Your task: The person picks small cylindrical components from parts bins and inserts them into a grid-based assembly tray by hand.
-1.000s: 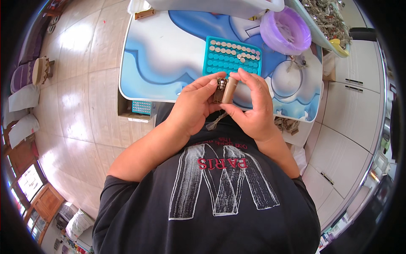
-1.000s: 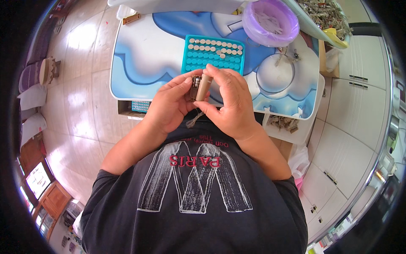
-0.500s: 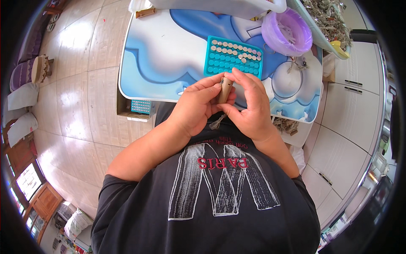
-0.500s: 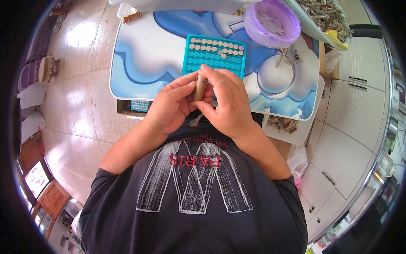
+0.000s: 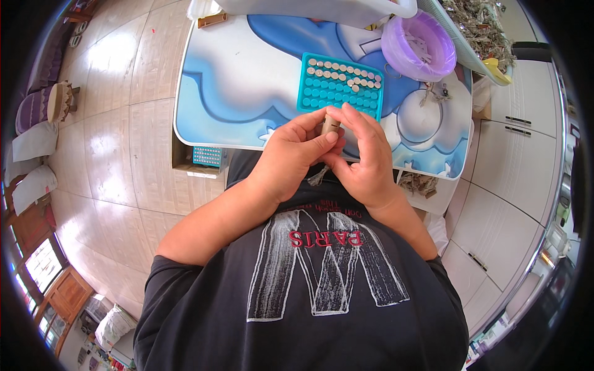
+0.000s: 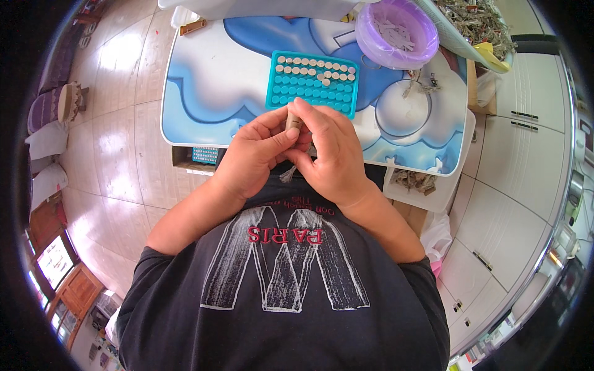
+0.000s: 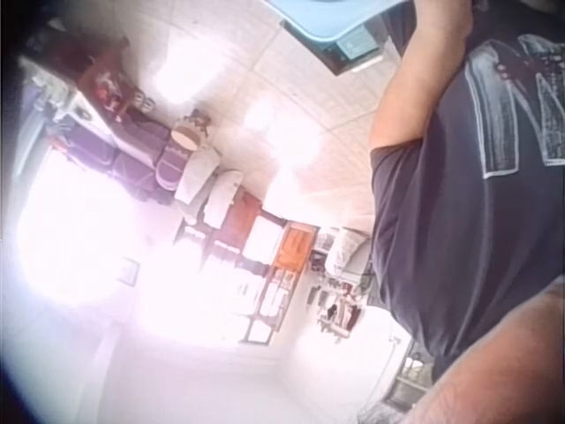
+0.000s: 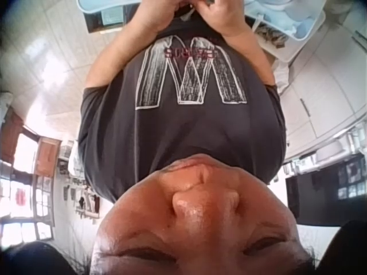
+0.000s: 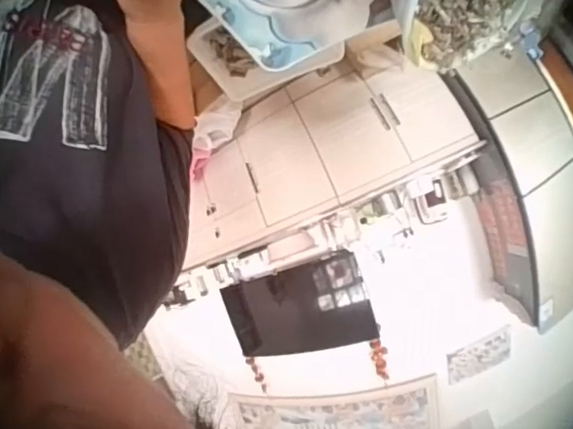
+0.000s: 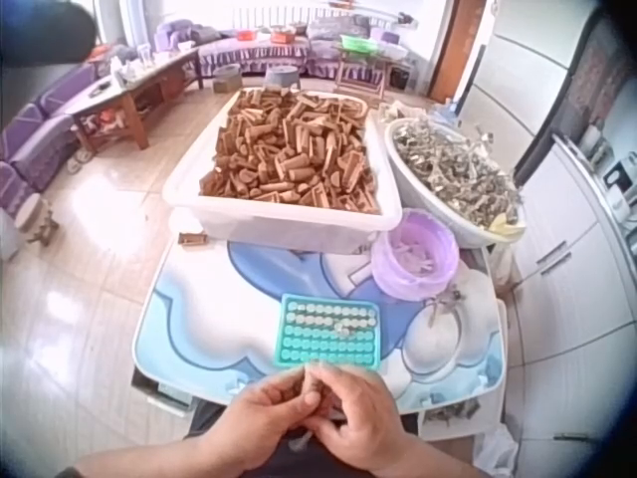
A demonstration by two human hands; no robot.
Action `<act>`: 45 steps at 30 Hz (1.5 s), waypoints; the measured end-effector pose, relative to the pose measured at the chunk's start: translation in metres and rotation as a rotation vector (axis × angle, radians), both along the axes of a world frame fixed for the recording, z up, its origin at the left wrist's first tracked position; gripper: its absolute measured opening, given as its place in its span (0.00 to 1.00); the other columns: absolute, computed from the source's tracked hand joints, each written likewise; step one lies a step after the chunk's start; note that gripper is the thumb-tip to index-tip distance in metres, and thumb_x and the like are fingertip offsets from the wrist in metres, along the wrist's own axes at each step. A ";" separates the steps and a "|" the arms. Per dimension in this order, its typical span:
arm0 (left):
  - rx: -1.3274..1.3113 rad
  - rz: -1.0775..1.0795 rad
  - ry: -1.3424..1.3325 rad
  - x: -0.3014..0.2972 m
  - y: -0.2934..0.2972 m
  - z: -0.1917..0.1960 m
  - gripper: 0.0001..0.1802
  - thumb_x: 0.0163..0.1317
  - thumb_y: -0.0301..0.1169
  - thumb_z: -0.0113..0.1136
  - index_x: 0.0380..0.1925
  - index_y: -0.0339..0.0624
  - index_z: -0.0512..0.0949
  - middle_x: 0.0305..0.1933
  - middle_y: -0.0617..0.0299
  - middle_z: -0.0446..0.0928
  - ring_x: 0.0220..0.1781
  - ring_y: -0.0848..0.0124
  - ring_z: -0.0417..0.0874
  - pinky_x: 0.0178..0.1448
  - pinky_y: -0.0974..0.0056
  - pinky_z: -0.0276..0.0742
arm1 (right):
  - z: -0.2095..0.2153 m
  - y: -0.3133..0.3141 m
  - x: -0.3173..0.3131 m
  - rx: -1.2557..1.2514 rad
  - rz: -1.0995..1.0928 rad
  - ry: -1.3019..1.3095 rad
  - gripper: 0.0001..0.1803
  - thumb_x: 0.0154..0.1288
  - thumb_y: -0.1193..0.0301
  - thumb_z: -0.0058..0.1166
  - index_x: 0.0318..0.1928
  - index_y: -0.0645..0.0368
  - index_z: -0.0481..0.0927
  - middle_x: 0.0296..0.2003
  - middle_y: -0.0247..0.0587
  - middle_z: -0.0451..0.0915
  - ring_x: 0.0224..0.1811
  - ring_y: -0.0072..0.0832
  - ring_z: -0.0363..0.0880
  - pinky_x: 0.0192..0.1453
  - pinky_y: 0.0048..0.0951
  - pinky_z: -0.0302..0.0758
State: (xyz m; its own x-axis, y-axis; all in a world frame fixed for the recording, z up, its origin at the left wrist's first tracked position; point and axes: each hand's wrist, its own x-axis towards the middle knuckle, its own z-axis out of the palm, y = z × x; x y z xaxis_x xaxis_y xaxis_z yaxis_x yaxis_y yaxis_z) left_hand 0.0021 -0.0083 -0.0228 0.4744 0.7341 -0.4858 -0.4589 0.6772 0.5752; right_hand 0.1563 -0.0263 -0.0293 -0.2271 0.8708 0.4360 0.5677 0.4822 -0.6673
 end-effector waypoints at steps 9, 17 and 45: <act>0.029 0.003 0.073 0.001 0.000 -0.001 0.22 0.63 0.24 0.55 0.58 0.35 0.68 0.47 0.62 0.76 0.44 0.74 0.78 0.51 0.70 0.75 | 0.004 -0.001 0.003 -0.180 0.019 0.183 0.37 0.47 0.77 0.66 0.59 0.62 0.66 0.50 0.45 0.76 0.50 0.35 0.75 0.53 0.34 0.71; 0.558 -0.189 0.492 0.001 -0.003 0.013 0.34 0.58 0.20 0.60 0.63 0.36 0.56 0.41 0.58 0.77 0.42 0.76 0.77 0.48 0.71 0.74 | 0.002 0.003 0.023 -0.573 0.054 0.576 0.16 0.61 0.68 0.59 0.47 0.65 0.77 0.38 0.36 0.75 0.39 0.21 0.74 0.43 0.22 0.70; 0.779 -0.408 0.637 0.002 0.006 0.016 0.14 0.69 0.37 0.49 0.39 0.35 0.73 0.30 0.61 0.75 0.31 0.72 0.76 0.38 0.66 0.73 | 0.012 0.000 0.025 -0.558 0.015 0.858 0.15 0.64 0.65 0.56 0.44 0.65 0.77 0.37 0.33 0.75 0.37 0.18 0.72 0.43 0.20 0.68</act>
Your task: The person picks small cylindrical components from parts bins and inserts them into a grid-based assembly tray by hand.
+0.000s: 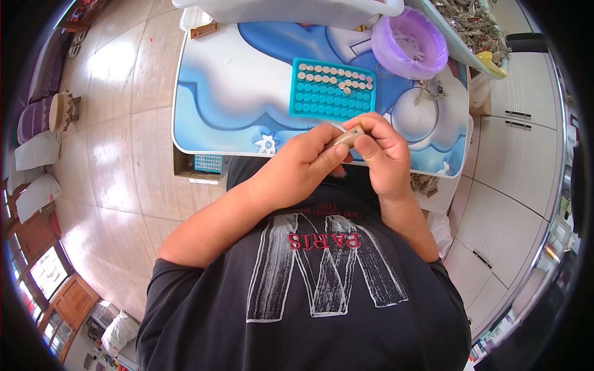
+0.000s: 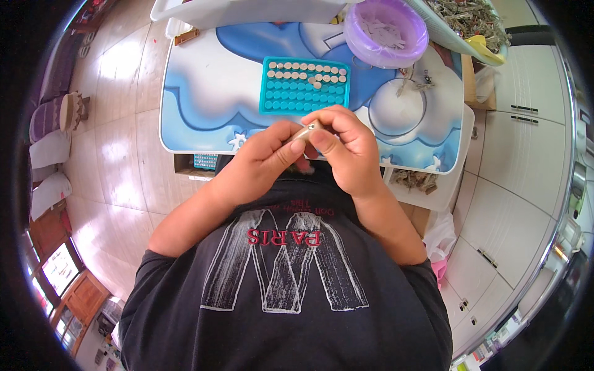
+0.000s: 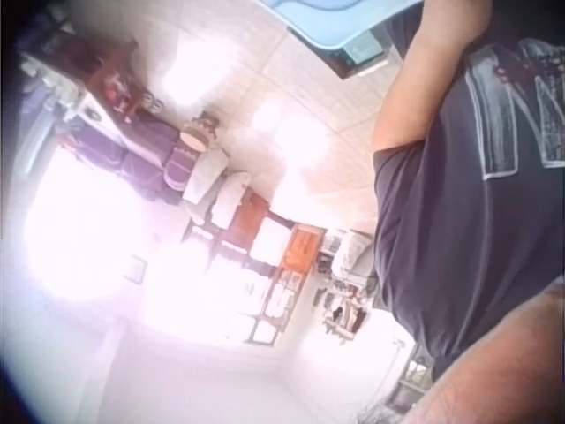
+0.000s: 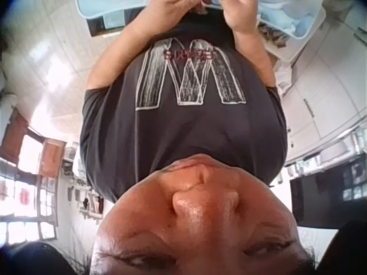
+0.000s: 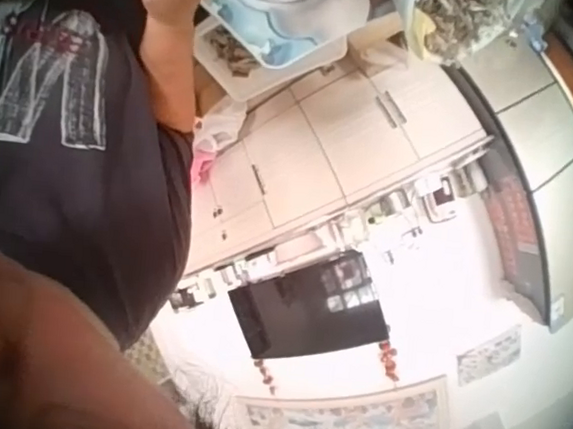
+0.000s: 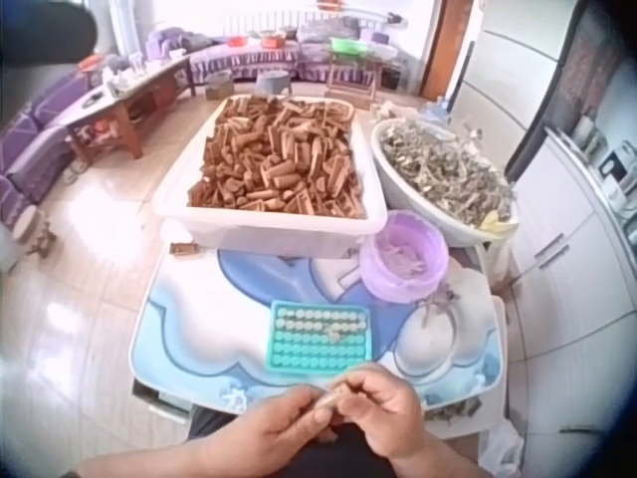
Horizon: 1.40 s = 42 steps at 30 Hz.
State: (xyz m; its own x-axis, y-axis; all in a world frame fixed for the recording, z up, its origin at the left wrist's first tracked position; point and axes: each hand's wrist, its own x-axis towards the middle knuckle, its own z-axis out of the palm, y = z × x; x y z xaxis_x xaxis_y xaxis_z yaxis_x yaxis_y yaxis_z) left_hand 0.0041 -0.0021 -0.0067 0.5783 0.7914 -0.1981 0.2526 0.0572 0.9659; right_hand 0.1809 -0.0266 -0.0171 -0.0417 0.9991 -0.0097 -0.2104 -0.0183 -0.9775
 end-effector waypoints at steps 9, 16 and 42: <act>-0.856 0.145 -0.590 -0.004 0.003 -0.008 0.18 0.69 0.39 0.49 0.49 0.36 0.73 0.35 0.60 0.77 0.29 0.77 0.77 0.38 0.70 0.79 | 0.059 0.081 0.060 0.323 -0.202 -1.007 0.10 0.57 0.71 0.58 0.39 0.61 0.81 0.33 0.39 0.81 0.33 0.28 0.78 0.38 0.25 0.73; -0.923 0.124 -0.606 -0.001 0.005 -0.004 0.17 0.66 0.36 0.54 0.51 0.38 0.72 0.35 0.62 0.76 0.30 0.77 0.78 0.41 0.70 0.81 | 0.027 0.179 0.094 -0.143 0.209 -1.735 0.11 0.59 0.72 0.47 0.40 0.61 0.81 0.38 0.51 0.81 0.36 0.40 0.81 0.41 0.38 0.75; -0.868 0.254 -0.566 0.000 0.002 -0.008 0.19 0.68 0.37 0.49 0.54 0.38 0.70 0.42 0.59 0.75 0.34 0.76 0.78 0.46 0.65 0.80 | 0.063 0.118 0.095 0.088 -0.227 -1.092 0.11 0.62 0.71 0.55 0.43 0.61 0.81 0.28 0.31 0.78 0.31 0.17 0.73 0.38 0.20 0.70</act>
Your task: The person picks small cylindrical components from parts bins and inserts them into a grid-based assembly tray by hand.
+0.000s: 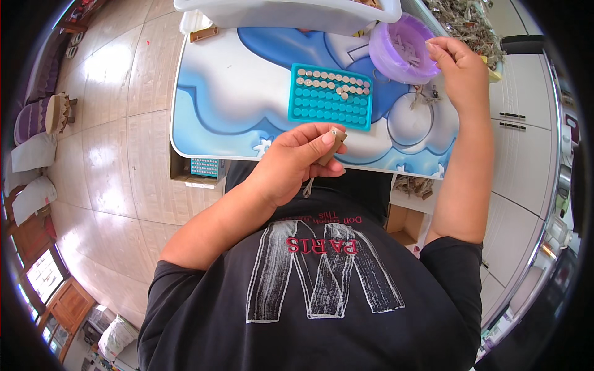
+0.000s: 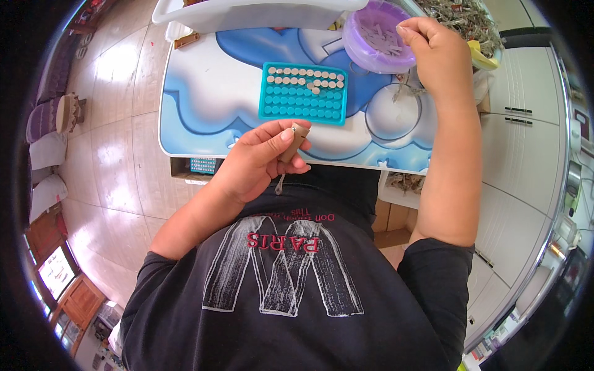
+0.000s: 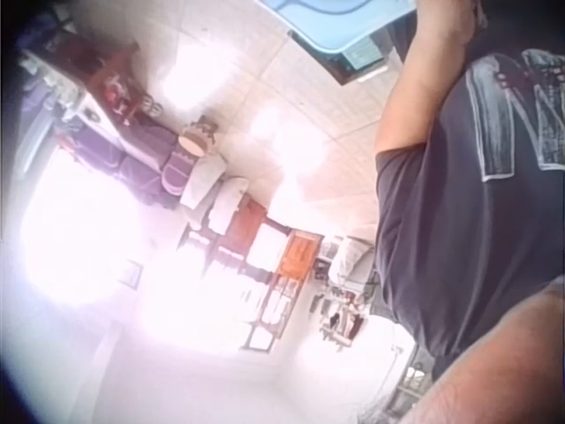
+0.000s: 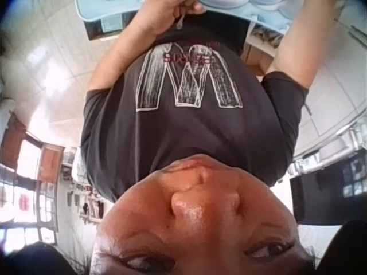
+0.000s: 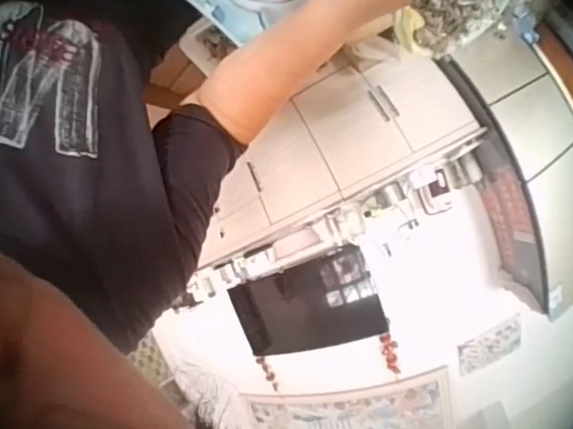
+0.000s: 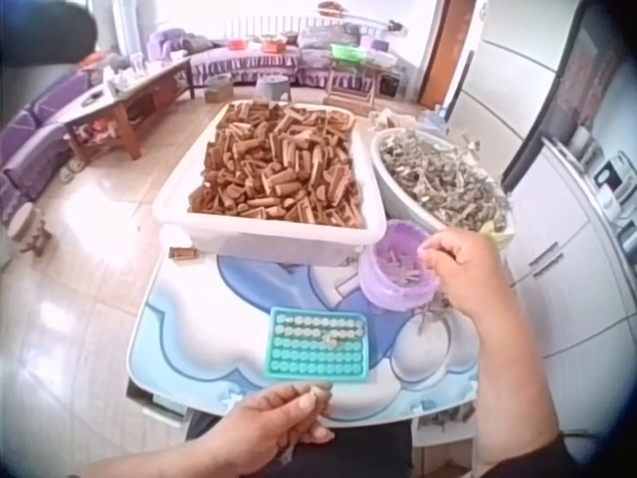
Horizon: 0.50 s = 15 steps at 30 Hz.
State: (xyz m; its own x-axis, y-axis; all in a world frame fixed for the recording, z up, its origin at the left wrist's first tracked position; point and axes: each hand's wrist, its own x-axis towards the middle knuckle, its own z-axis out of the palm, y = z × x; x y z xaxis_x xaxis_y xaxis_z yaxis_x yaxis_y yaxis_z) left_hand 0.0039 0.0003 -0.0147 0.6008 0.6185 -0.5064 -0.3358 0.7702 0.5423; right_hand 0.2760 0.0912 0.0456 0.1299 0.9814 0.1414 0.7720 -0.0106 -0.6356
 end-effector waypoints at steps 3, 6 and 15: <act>0.002 0.004 0.005 0.002 0.000 0.002 0.18 0.68 0.36 0.49 0.53 0.38 0.70 0.42 0.59 0.75 0.34 0.75 0.78 0.47 0.65 0.80 | -0.001 -0.005 0.002 0.074 0.051 -0.096 0.10 0.63 0.71 0.54 0.43 0.60 0.82 0.30 0.28 0.75 0.33 0.17 0.71 0.40 0.18 0.68; -0.011 0.033 -0.022 0.001 0.001 0.005 0.17 0.69 0.36 0.48 0.53 0.38 0.70 0.42 0.59 0.75 0.35 0.74 0.79 0.49 0.65 0.79 | 0.006 -0.023 -0.009 0.088 0.064 -0.037 0.10 0.64 0.71 0.52 0.43 0.60 0.81 0.31 0.31 0.75 0.34 0.18 0.71 0.42 0.19 0.68; -0.075 0.128 -0.102 0.002 0.000 -0.005 0.16 0.69 0.35 0.47 0.51 0.36 0.70 0.45 0.58 0.75 0.40 0.70 0.80 0.52 0.62 0.78 | -0.032 -0.112 -0.043 -0.179 0.179 0.322 0.12 0.63 0.77 0.49 0.47 0.62 0.80 0.29 0.35 0.74 0.32 0.20 0.71 0.40 0.21 0.69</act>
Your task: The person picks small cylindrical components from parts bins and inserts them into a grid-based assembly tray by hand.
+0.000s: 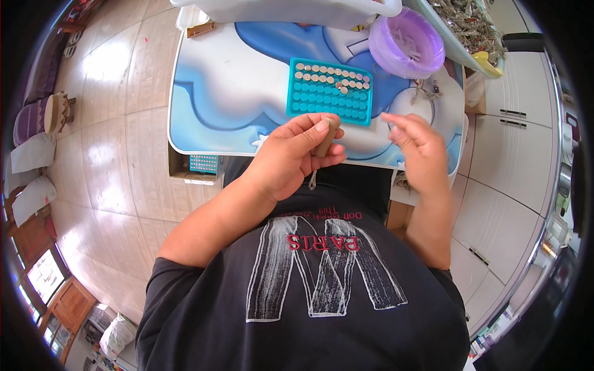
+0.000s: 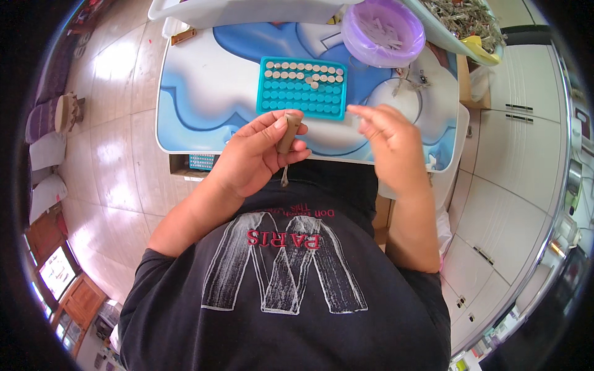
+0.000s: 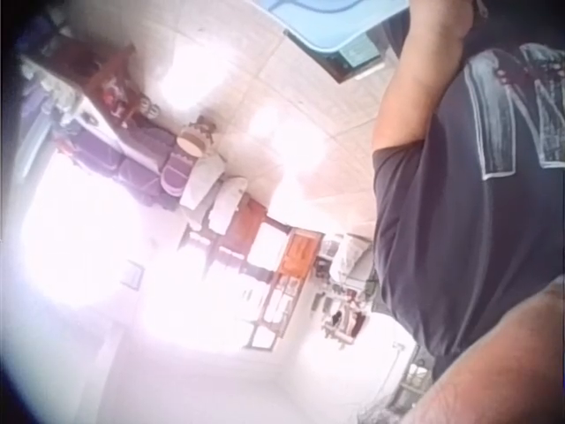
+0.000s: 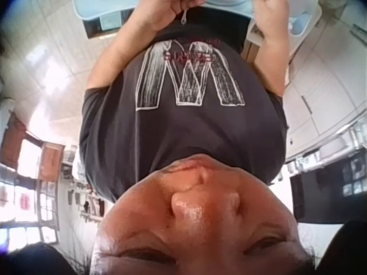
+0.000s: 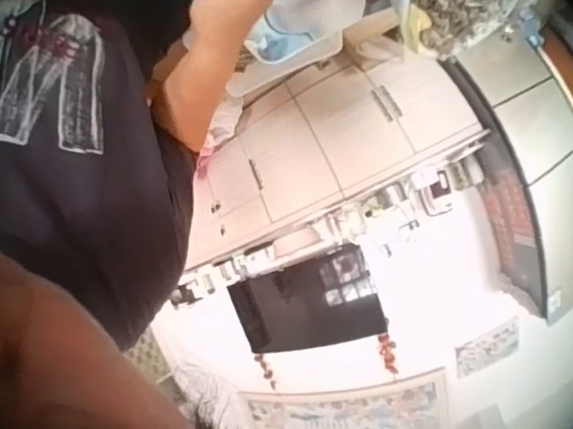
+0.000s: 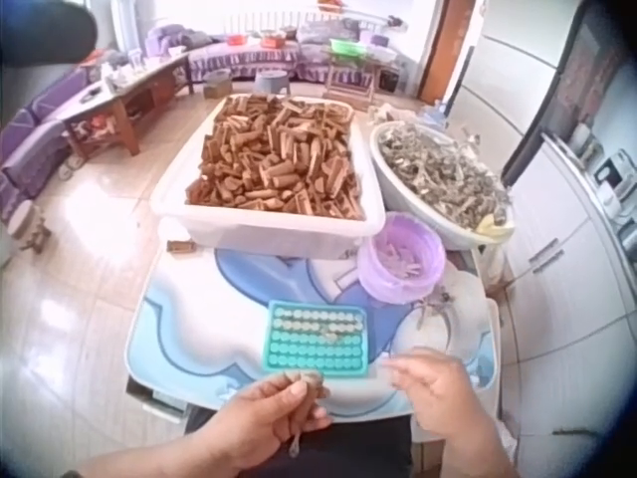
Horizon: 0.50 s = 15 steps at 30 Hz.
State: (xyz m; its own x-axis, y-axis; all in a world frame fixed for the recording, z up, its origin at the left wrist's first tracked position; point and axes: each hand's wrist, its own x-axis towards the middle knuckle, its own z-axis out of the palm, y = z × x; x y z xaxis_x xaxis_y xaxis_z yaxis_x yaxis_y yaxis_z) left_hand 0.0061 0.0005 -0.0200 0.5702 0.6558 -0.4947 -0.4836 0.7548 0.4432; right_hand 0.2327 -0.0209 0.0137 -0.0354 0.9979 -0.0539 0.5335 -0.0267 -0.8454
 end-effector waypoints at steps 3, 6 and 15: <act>-0.015 -0.017 -0.058 0.003 0.000 -0.003 0.15 0.69 0.35 0.47 0.50 0.36 0.71 0.44 0.57 0.75 0.41 0.70 0.80 0.52 0.62 0.78 | -0.009 -0.013 -0.010 -0.003 -0.036 0.080 0.14 0.62 0.79 0.50 0.49 0.61 0.79 0.29 0.35 0.76 0.32 0.20 0.72 0.39 0.21 0.70; -0.027 -0.022 -0.058 0.004 0.000 -0.003 0.15 0.69 0.35 0.47 0.49 0.36 0.71 0.44 0.57 0.75 0.40 0.70 0.80 0.52 0.62 0.79 | -0.016 -0.016 -0.005 -0.163 -0.137 0.198 0.14 0.62 0.79 0.51 0.48 0.62 0.79 0.27 0.35 0.77 0.31 0.20 0.73 0.38 0.21 0.70; -0.038 -0.048 -0.060 0.006 0.001 -0.004 0.15 0.69 0.35 0.46 0.49 0.36 0.71 0.44 0.56 0.76 0.41 0.70 0.80 0.52 0.62 0.79 | -0.020 -0.022 0.005 -0.188 -0.237 0.191 0.10 0.63 0.76 0.52 0.43 0.63 0.81 0.30 0.34 0.80 0.32 0.17 0.76 0.38 0.20 0.73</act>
State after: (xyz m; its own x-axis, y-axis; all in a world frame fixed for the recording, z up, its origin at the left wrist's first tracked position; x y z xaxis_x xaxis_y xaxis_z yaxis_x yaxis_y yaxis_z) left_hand 0.0122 0.0011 -0.0239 0.6299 0.6085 -0.4826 -0.4712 0.7934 0.3854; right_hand 0.2375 -0.0433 -0.0064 0.1688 0.9528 -0.2523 0.3269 -0.2956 -0.8977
